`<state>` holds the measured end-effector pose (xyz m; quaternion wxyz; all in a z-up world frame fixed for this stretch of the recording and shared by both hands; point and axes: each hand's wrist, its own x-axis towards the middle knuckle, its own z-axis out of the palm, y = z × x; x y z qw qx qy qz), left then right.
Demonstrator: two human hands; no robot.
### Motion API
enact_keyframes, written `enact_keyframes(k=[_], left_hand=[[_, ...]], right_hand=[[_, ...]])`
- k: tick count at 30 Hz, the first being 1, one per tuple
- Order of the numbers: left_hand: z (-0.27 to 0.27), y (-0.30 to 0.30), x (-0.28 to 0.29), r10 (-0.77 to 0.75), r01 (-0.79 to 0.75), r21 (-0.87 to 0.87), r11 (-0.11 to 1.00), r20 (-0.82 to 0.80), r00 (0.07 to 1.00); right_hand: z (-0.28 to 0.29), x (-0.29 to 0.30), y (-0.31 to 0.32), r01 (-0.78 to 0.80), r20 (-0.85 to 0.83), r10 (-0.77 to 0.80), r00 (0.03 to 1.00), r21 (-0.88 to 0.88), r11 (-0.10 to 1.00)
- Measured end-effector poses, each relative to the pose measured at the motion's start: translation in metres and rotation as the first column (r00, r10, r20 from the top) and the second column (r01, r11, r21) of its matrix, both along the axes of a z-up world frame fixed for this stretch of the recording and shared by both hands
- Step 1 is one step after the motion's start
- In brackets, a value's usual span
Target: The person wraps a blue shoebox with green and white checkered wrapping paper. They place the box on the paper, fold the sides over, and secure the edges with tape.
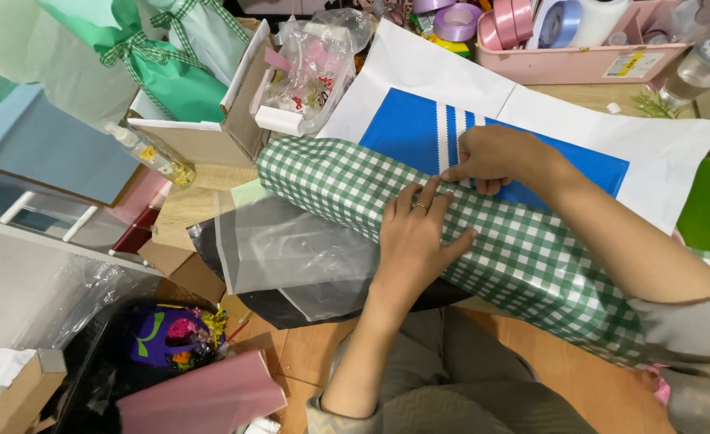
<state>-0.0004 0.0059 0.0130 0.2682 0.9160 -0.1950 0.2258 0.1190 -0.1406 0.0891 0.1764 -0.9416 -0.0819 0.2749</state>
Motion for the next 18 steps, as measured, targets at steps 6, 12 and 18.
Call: enact_keyframes(k=[6,12,18], left_hand=[[0.004,0.001,-0.002,-0.024,0.024,0.001,1.000,-0.065,0.998],[0.015,0.001,-0.004,-0.047,0.046,-0.010,0.999,-0.154,0.987],[0.015,0.002,-0.004,-0.062,0.058,-0.024,0.998,-0.212,0.975]], right_hand=[[0.005,-0.018,-0.013,0.043,0.051,-0.042,0.998,-0.020,0.999],[-0.001,-0.023,-0.037,0.048,0.066,-0.046,0.997,-0.037,0.998],[-0.003,-0.027,-0.059,0.019,0.034,-0.018,0.999,-0.020,1.000]])
